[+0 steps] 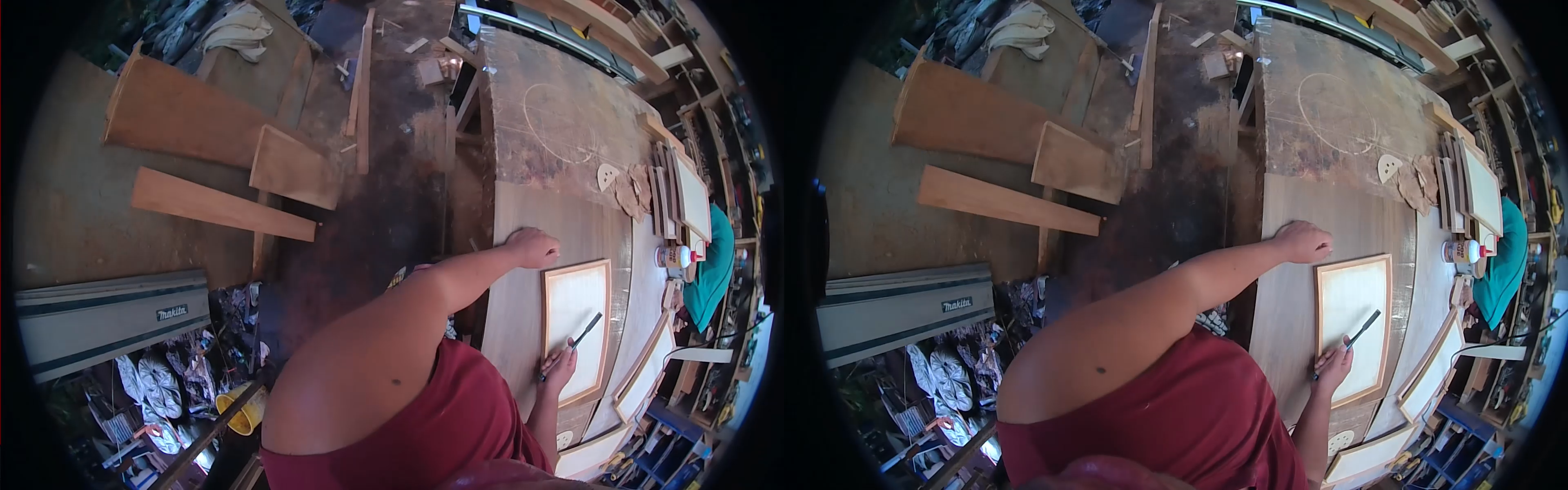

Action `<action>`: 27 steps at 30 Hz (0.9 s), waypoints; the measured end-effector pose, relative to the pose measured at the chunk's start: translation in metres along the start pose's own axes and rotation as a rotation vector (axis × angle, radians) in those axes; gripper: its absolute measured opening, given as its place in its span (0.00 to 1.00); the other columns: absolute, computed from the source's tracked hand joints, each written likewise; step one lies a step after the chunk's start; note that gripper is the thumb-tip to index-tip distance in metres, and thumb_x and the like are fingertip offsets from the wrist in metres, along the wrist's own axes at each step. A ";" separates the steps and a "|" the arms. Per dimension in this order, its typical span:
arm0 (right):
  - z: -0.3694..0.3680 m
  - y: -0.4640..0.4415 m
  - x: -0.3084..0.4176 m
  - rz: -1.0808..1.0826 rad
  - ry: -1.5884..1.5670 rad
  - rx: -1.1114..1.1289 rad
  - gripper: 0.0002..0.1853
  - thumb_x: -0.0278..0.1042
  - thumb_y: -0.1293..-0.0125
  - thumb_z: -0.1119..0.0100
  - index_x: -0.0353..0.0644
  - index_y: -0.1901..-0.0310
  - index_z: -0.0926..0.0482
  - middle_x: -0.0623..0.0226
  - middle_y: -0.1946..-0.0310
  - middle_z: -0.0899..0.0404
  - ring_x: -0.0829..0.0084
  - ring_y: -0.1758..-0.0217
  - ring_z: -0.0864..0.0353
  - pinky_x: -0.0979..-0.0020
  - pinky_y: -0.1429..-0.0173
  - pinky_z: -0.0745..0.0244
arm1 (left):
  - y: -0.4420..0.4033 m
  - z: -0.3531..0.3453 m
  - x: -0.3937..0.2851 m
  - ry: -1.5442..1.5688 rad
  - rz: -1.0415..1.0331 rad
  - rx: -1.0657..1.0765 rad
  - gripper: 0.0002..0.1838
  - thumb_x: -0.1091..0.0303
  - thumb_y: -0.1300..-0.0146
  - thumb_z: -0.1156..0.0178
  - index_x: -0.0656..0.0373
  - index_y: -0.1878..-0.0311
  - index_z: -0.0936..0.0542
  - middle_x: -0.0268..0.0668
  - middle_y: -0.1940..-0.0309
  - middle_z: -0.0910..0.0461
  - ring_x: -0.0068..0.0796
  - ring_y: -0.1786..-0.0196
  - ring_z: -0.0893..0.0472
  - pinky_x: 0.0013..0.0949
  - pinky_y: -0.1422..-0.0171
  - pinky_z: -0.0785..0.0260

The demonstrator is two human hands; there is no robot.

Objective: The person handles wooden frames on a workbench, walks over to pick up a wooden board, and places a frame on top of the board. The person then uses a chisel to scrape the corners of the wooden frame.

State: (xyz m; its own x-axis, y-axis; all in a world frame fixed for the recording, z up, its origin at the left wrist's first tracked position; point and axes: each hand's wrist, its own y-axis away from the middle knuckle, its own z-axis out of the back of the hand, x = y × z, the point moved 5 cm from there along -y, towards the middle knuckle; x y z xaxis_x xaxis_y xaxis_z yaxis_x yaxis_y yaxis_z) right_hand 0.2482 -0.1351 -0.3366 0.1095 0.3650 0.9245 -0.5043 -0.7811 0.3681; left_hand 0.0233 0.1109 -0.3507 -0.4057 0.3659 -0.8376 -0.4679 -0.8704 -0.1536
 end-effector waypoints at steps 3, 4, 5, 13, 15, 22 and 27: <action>-0.004 -0.003 0.001 -0.050 -0.025 0.007 0.17 0.42 0.22 0.55 0.44 0.38 0.31 0.74 0.79 0.34 0.83 0.85 0.36 0.80 0.83 0.40 | -0.001 0.005 0.001 0.049 -0.001 -0.032 0.13 0.56 0.38 0.43 0.56 0.70 0.20 0.45 0.71 0.17 0.52 0.64 0.18 0.52 0.56 0.28; -0.001 -0.001 -0.001 -0.055 -0.013 0.011 0.17 0.42 0.22 0.55 0.44 0.38 0.31 0.74 0.79 0.34 0.83 0.85 0.36 0.80 0.83 0.40 | 0.002 0.003 0.001 0.075 -0.008 -0.059 0.13 0.56 0.38 0.43 0.56 0.70 0.20 0.45 0.71 0.17 0.52 0.64 0.18 0.52 0.56 0.28; -0.001 -0.002 -0.001 -0.052 -0.009 0.006 0.17 0.43 0.21 0.55 0.44 0.39 0.31 0.74 0.80 0.34 0.83 0.85 0.36 0.80 0.83 0.40 | 0.003 0.003 0.003 0.078 -0.007 -0.065 0.13 0.56 0.38 0.43 0.56 0.70 0.20 0.45 0.71 0.17 0.52 0.64 0.18 0.52 0.56 0.28; -0.012 0.005 0.008 -0.053 -0.020 -0.007 0.15 0.43 0.21 0.56 0.46 0.42 0.29 0.75 0.80 0.34 0.83 0.84 0.36 0.81 0.82 0.40 | 0.006 0.006 0.004 0.133 -0.018 -0.105 0.13 0.57 0.38 0.42 0.56 0.71 0.21 0.45 0.70 0.17 0.51 0.64 0.18 0.52 0.58 0.28; -0.011 0.006 0.007 -0.051 -0.010 -0.011 0.15 0.43 0.21 0.56 0.46 0.41 0.29 0.75 0.80 0.34 0.83 0.84 0.36 0.81 0.82 0.39 | 0.007 0.007 0.004 0.140 -0.020 -0.103 0.13 0.57 0.38 0.42 0.56 0.71 0.21 0.44 0.70 0.17 0.51 0.64 0.18 0.52 0.58 0.28; -0.013 0.010 0.006 -0.030 -0.072 -0.008 0.15 0.41 0.22 0.55 0.44 0.41 0.29 0.74 0.79 0.33 0.83 0.84 0.35 0.80 0.82 0.39 | 0.006 0.007 0.004 0.150 -0.062 -0.130 0.12 0.57 0.36 0.43 0.54 0.66 0.19 0.44 0.69 0.17 0.51 0.63 0.18 0.51 0.55 0.28; -0.028 0.023 -0.006 -0.048 -0.097 0.035 0.15 0.40 0.21 0.56 0.44 0.41 0.29 0.74 0.79 0.33 0.82 0.85 0.36 0.80 0.83 0.39 | 0.006 0.008 -0.001 0.077 -0.059 -0.040 0.12 0.56 0.35 0.43 0.54 0.64 0.19 0.44 0.69 0.17 0.51 0.62 0.18 0.50 0.55 0.27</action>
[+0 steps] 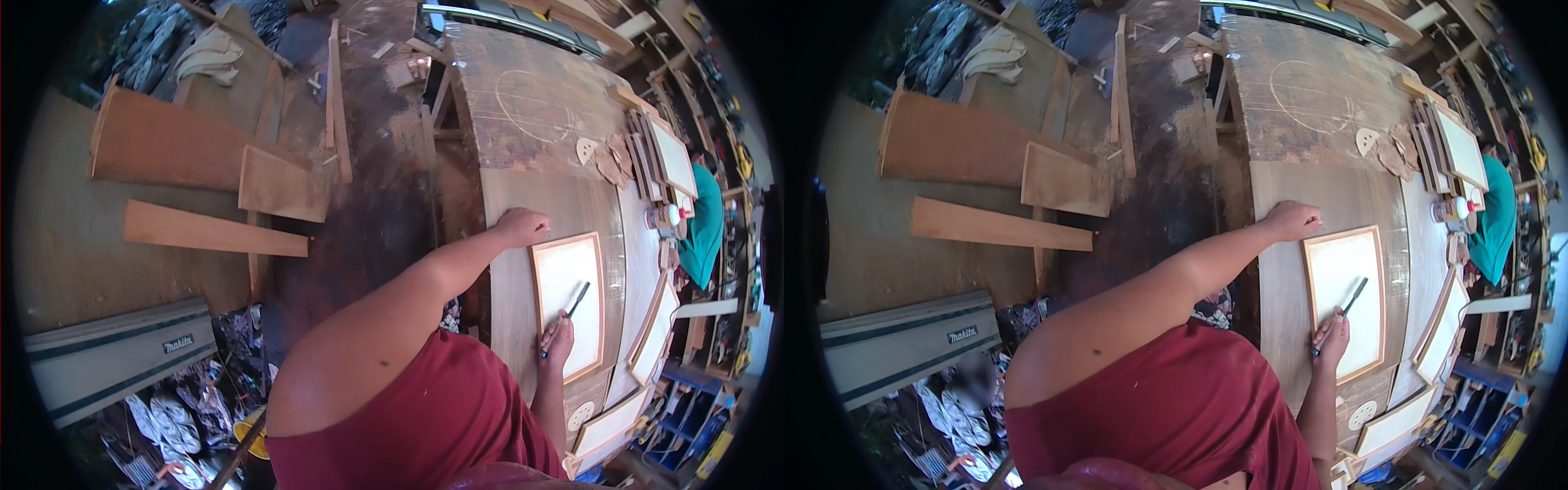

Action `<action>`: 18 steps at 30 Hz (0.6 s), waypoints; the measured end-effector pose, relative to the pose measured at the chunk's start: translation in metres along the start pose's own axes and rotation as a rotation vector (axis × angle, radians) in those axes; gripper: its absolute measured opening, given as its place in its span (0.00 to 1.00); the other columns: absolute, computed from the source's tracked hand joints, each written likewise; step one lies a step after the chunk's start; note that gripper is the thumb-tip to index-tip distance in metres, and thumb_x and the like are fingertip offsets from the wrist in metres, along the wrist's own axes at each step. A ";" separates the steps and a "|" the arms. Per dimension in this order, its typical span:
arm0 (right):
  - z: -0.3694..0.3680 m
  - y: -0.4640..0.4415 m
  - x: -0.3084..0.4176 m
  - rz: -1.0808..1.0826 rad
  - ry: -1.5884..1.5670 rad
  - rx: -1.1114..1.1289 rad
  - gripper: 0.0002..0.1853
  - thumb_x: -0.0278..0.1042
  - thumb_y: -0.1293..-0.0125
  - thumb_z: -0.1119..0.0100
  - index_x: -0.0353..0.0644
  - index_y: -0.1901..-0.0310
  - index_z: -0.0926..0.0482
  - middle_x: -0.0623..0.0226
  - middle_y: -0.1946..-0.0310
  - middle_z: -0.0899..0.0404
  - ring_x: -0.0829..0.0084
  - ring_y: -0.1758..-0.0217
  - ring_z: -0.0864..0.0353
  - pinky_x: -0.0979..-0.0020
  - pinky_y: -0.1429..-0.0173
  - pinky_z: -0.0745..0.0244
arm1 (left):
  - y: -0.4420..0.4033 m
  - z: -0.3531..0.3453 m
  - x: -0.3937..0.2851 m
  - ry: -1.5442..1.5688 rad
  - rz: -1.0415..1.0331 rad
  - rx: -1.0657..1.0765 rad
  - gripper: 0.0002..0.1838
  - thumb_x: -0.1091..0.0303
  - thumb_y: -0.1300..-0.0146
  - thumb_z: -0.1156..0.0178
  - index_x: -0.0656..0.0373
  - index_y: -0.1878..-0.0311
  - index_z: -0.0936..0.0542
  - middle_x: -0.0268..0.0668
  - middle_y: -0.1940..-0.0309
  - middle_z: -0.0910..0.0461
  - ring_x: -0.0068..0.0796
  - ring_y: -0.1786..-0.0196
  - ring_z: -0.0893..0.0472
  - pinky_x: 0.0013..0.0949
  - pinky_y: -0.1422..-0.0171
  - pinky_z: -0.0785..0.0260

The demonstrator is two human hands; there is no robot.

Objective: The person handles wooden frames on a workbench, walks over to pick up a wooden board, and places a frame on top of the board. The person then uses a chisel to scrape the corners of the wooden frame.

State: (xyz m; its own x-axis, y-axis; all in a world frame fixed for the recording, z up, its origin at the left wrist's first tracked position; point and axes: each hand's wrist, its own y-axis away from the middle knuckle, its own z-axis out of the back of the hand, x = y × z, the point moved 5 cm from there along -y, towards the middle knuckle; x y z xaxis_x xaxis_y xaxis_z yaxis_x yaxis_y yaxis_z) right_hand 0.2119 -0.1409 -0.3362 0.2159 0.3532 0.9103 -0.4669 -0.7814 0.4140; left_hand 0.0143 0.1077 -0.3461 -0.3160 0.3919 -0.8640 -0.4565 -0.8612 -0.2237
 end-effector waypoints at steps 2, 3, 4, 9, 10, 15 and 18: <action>-0.008 0.008 -0.003 -0.005 0.020 -0.014 0.14 0.40 0.21 0.56 0.43 0.42 0.29 0.74 0.79 0.33 0.83 0.85 0.36 0.80 0.84 0.39 | 0.000 -0.002 0.000 -0.037 0.003 0.016 0.12 0.56 0.36 0.42 0.54 0.64 0.18 0.43 0.69 0.17 0.49 0.62 0.17 0.49 0.55 0.27; -0.013 0.012 0.000 -0.014 0.028 -0.027 0.14 0.40 0.21 0.56 0.43 0.42 0.29 0.73 0.79 0.33 0.83 0.85 0.36 0.79 0.83 0.39 | -0.001 -0.004 -0.001 -0.038 0.000 0.029 0.12 0.56 0.36 0.42 0.54 0.64 0.18 0.43 0.69 0.17 0.49 0.62 0.17 0.49 0.55 0.27; -0.014 0.015 -0.001 -0.005 0.033 -0.035 0.14 0.40 0.22 0.56 0.44 0.43 0.29 0.74 0.79 0.33 0.83 0.85 0.36 0.80 0.84 0.40 | -0.001 -0.005 0.000 -0.049 0.010 0.032 0.12 0.56 0.36 0.42 0.54 0.64 0.18 0.43 0.70 0.16 0.49 0.63 0.17 0.49 0.55 0.27; -0.013 0.017 -0.002 -0.005 0.035 -0.055 0.14 0.41 0.22 0.56 0.44 0.43 0.29 0.74 0.79 0.32 0.83 0.85 0.36 0.81 0.84 0.40 | -0.004 -0.008 0.000 -0.075 0.021 0.044 0.12 0.56 0.36 0.41 0.54 0.65 0.17 0.42 0.70 0.16 0.48 0.64 0.17 0.49 0.56 0.26; -0.013 0.016 -0.003 -0.001 0.031 -0.047 0.14 0.41 0.22 0.56 0.44 0.43 0.29 0.74 0.79 0.32 0.83 0.85 0.35 0.81 0.84 0.39 | -0.004 -0.007 -0.001 -0.086 0.027 0.046 0.12 0.55 0.37 0.41 0.54 0.65 0.17 0.42 0.70 0.16 0.48 0.64 0.17 0.48 0.56 0.26; -0.010 0.016 -0.005 -0.005 0.058 -0.025 0.15 0.41 0.22 0.55 0.43 0.41 0.29 0.74 0.79 0.32 0.84 0.85 0.35 0.80 0.83 0.39 | -0.004 -0.010 0.001 -0.142 0.051 0.086 0.12 0.55 0.37 0.41 0.54 0.65 0.17 0.42 0.69 0.16 0.48 0.63 0.16 0.48 0.55 0.26; -0.012 0.014 -0.003 -0.013 0.023 -0.022 0.18 0.43 0.23 0.50 0.41 0.39 0.30 0.74 0.80 0.32 0.84 0.85 0.35 0.80 0.82 0.39 | -0.006 -0.009 0.000 -0.135 0.033 0.032 0.12 0.56 0.38 0.41 0.54 0.65 0.17 0.42 0.70 0.16 0.48 0.64 0.17 0.48 0.55 0.26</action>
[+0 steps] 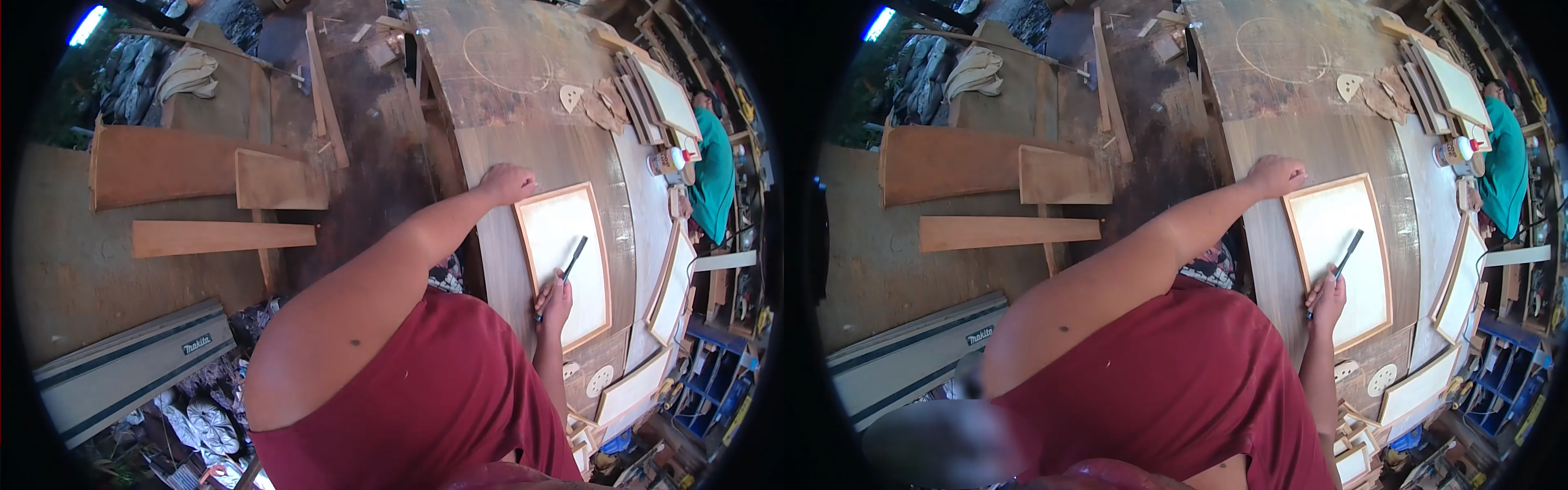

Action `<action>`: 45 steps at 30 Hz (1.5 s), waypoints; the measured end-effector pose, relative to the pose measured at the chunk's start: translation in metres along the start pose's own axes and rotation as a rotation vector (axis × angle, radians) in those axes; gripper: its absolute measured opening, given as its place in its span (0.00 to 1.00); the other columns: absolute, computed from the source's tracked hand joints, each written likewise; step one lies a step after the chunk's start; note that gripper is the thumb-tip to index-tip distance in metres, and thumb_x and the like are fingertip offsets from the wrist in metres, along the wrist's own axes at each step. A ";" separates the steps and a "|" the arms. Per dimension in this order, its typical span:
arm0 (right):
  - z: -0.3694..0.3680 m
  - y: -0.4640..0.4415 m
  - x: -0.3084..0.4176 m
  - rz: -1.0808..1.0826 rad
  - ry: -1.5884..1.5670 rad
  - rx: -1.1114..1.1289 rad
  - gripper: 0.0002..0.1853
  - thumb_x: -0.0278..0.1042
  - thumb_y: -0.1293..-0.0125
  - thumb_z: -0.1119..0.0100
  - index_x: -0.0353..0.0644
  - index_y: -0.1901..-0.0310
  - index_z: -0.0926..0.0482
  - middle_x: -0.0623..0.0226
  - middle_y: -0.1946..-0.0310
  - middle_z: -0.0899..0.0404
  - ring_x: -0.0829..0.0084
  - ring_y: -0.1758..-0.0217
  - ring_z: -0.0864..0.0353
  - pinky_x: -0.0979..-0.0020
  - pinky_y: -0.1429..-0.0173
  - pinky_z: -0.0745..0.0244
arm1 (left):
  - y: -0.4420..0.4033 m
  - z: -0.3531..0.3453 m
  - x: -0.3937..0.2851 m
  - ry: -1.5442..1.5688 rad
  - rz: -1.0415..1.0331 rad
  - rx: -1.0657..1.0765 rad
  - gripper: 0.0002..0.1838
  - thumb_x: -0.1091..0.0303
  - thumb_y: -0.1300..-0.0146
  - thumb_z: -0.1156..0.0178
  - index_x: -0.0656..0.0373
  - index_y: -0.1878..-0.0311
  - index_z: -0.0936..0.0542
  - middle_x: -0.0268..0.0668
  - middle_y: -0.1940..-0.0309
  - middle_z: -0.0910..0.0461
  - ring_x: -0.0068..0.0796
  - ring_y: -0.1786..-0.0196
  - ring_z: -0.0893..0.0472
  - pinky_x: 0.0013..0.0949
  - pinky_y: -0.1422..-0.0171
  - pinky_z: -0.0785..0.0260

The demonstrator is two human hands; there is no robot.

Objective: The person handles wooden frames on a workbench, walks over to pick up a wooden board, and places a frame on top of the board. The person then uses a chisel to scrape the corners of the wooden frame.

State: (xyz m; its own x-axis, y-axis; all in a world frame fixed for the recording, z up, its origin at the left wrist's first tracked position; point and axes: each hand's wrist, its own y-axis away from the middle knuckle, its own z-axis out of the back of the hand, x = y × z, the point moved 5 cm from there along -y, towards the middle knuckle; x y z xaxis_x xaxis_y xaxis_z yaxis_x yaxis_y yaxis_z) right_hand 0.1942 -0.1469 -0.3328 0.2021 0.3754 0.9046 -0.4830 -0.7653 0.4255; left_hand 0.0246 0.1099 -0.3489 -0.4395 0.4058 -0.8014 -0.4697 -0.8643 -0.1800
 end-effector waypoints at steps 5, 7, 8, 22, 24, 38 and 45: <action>-0.001 0.002 0.002 -0.022 -0.013 0.003 0.18 0.42 0.23 0.52 0.40 0.39 0.30 0.74 0.79 0.32 0.84 0.84 0.35 0.80 0.81 0.39 | 0.000 0.003 -0.006 -0.014 0.024 0.007 0.12 0.56 0.38 0.41 0.54 0.65 0.17 0.43 0.71 0.16 0.49 0.64 0.17 0.47 0.56 0.25; -0.001 0.000 0.001 -0.002 -0.014 0.027 0.17 0.41 0.22 0.56 0.41 0.39 0.30 0.74 0.79 0.32 0.83 0.84 0.36 0.80 0.82 0.39 | 0.001 0.002 -0.004 -0.024 0.023 0.027 0.12 0.56 0.38 0.41 0.53 0.65 0.17 0.43 0.70 0.16 0.49 0.63 0.17 0.47 0.57 0.25; 0.000 -0.002 -0.001 -0.002 -0.030 0.005 0.17 0.41 0.22 0.56 0.41 0.39 0.30 0.74 0.79 0.32 0.83 0.84 0.36 0.80 0.82 0.39 | 0.000 0.002 -0.002 -0.037 0.011 -0.019 0.12 0.56 0.38 0.41 0.53 0.64 0.16 0.43 0.70 0.16 0.49 0.63 0.17 0.47 0.57 0.25; 0.029 0.016 0.001 0.042 -0.249 -0.006 0.19 0.40 0.24 0.50 0.38 0.38 0.30 0.73 0.77 0.29 0.83 0.84 0.33 0.78 0.80 0.37 | -0.019 -0.019 0.007 -0.188 0.012 0.046 0.12 0.58 0.36 0.40 0.57 0.62 0.17 0.45 0.72 0.18 0.48 0.66 0.18 0.43 0.61 0.28; 0.051 0.033 0.004 0.052 -0.255 -0.052 0.20 0.40 0.24 0.50 0.38 0.37 0.30 0.73 0.77 0.29 0.83 0.82 0.32 0.77 0.79 0.36 | -0.023 -0.023 -0.001 -0.222 -0.002 0.096 0.13 0.57 0.35 0.40 0.58 0.61 0.17 0.44 0.73 0.18 0.45 0.67 0.18 0.41 0.61 0.28; 0.180 0.108 0.001 0.068 0.748 -0.453 0.23 0.40 0.31 0.46 0.46 0.35 0.28 0.46 0.43 0.23 0.49 0.40 0.23 0.57 0.37 0.28 | -0.061 -0.098 -0.064 -0.378 -0.139 0.155 0.18 0.60 0.32 0.42 0.60 0.44 0.22 0.49 0.50 0.22 0.50 0.48 0.22 0.46 0.43 0.30; 0.201 0.106 -0.038 -0.094 0.636 -0.507 0.22 0.47 0.34 0.39 0.38 0.46 0.24 0.45 0.59 0.17 0.47 0.53 0.18 0.58 0.48 0.25 | -0.065 -0.093 -0.049 -0.181 -0.108 0.249 0.12 0.67 0.32 0.42 0.62 0.49 0.19 0.48 0.60 0.18 0.41 0.58 0.19 0.41 0.51 0.28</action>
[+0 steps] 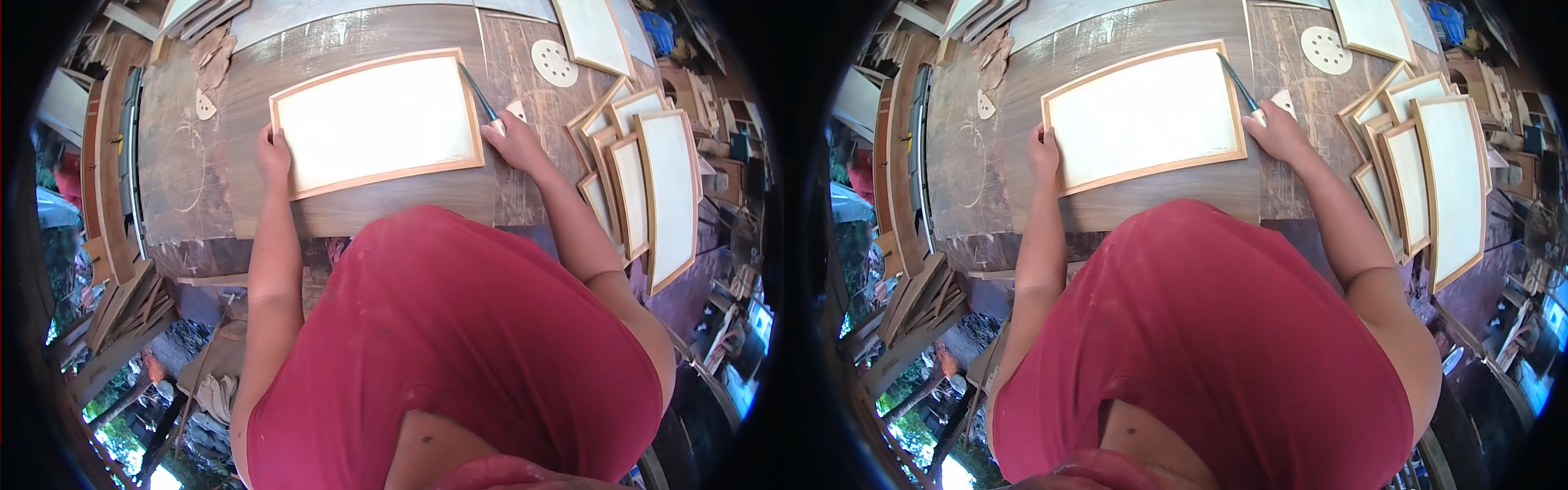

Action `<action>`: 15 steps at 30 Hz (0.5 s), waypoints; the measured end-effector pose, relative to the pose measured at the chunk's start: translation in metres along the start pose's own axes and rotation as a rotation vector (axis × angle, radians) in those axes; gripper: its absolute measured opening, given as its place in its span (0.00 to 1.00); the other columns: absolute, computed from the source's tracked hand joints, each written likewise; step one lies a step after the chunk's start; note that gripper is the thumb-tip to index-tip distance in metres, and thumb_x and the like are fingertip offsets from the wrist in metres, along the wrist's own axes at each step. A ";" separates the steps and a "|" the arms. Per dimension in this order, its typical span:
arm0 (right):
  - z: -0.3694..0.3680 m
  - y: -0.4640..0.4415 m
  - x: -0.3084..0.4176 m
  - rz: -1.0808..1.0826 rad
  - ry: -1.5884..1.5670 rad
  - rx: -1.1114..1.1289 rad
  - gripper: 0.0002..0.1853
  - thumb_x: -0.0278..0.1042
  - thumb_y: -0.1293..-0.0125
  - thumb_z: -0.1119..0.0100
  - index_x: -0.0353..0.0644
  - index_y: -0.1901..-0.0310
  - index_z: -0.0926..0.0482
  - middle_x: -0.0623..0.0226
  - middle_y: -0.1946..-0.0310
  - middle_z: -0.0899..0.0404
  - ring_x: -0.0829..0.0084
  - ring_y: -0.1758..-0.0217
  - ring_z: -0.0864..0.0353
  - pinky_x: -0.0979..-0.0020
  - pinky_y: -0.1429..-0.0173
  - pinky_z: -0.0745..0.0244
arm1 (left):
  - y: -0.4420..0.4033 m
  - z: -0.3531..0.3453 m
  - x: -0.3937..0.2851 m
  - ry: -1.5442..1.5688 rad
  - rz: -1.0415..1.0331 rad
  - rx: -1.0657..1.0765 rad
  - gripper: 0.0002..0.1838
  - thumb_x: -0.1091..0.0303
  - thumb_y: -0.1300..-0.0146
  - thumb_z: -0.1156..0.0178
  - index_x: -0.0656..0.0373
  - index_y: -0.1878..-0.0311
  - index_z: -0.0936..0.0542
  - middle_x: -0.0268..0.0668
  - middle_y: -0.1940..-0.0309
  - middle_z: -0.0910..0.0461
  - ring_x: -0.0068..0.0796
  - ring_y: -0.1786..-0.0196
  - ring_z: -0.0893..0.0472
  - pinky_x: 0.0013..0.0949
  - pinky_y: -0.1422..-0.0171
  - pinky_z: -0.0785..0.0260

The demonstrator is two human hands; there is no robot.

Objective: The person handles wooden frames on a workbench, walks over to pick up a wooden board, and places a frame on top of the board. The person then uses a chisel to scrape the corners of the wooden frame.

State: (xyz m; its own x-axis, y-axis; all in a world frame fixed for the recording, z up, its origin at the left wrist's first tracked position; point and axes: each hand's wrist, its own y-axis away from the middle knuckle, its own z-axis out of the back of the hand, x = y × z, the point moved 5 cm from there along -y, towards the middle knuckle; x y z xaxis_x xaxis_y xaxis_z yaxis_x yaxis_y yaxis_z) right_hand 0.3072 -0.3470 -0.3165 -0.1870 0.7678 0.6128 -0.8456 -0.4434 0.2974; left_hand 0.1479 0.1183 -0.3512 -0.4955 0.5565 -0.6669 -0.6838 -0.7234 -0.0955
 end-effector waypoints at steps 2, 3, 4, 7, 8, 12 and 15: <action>-0.014 0.003 0.000 -0.052 -0.142 0.081 0.22 0.48 0.34 0.39 0.35 0.51 0.23 0.44 0.59 0.18 0.49 0.55 0.18 0.58 0.50 0.25 | 0.001 0.003 0.002 -0.041 0.053 0.049 0.12 0.68 0.32 0.41 0.62 0.50 0.19 0.46 0.60 0.18 0.37 0.59 0.19 0.39 0.52 0.28; -0.017 0.005 0.000 -0.060 -0.145 0.082 0.22 0.48 0.34 0.39 0.35 0.51 0.23 0.44 0.59 0.18 0.49 0.55 0.18 0.58 0.50 0.25 | 0.002 0.002 0.007 -0.081 0.104 0.088 0.12 0.68 0.33 0.40 0.62 0.50 0.19 0.45 0.59 0.18 0.33 0.60 0.20 0.36 0.53 0.28; -0.018 0.005 0.000 -0.058 -0.161 0.047 0.22 0.48 0.34 0.39 0.34 0.53 0.23 0.45 0.61 0.18 0.49 0.57 0.18 0.57 0.51 0.25 | -0.001 0.001 0.014 -0.083 0.102 0.095 0.12 0.68 0.33 0.40 0.62 0.50 0.19 0.45 0.59 0.18 0.33 0.60 0.20 0.36 0.53 0.28; -0.018 0.007 -0.002 -0.062 -0.198 -0.033 0.22 0.48 0.35 0.38 0.33 0.56 0.22 0.45 0.64 0.17 0.48 0.60 0.18 0.57 0.52 0.25 | -0.007 -0.003 0.023 0.014 0.210 0.138 0.13 0.68 0.33 0.39 0.63 0.49 0.19 0.40 0.59 0.17 0.27 0.60 0.20 0.33 0.52 0.28; -0.020 0.008 -0.004 -0.098 -0.307 -0.011 0.20 0.46 0.33 0.40 0.32 0.56 0.22 0.49 0.65 0.17 0.55 0.61 0.17 0.61 0.55 0.24 | -0.008 -0.004 0.026 0.208 0.295 0.166 0.15 0.66 0.33 0.39 0.63 0.46 0.21 0.39 0.56 0.18 0.27 0.56 0.21 0.33 0.49 0.29; -0.015 0.012 -0.001 -0.179 -0.514 0.041 0.17 0.42 0.28 0.45 0.31 0.56 0.22 0.57 0.65 0.15 0.73 0.62 0.15 0.74 0.60 0.21 | -0.007 0.008 -0.013 0.553 0.562 0.250 0.20 0.63 0.29 0.43 0.64 0.39 0.27 0.42 0.43 0.24 0.32 0.44 0.24 0.36 0.37 0.33; -0.011 0.015 0.004 -0.183 -0.596 0.026 0.17 0.40 0.26 0.48 0.30 0.53 0.24 0.57 0.59 0.15 0.75 0.57 0.15 0.75 0.59 0.20 | -0.012 0.026 -0.024 0.543 0.493 0.208 0.20 0.60 0.28 0.43 0.61 0.40 0.27 0.43 0.45 0.23 0.33 0.39 0.26 0.37 0.33 0.36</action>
State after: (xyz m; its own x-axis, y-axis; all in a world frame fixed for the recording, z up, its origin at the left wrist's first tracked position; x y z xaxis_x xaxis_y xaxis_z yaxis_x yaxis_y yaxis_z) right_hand 0.2883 -0.3456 -0.3173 0.2770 0.4456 0.8513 -0.8236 -0.3463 0.4493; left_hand 0.1544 0.1240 -0.3147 -0.4733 -0.1291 -0.8714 -0.5651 -0.7143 0.4128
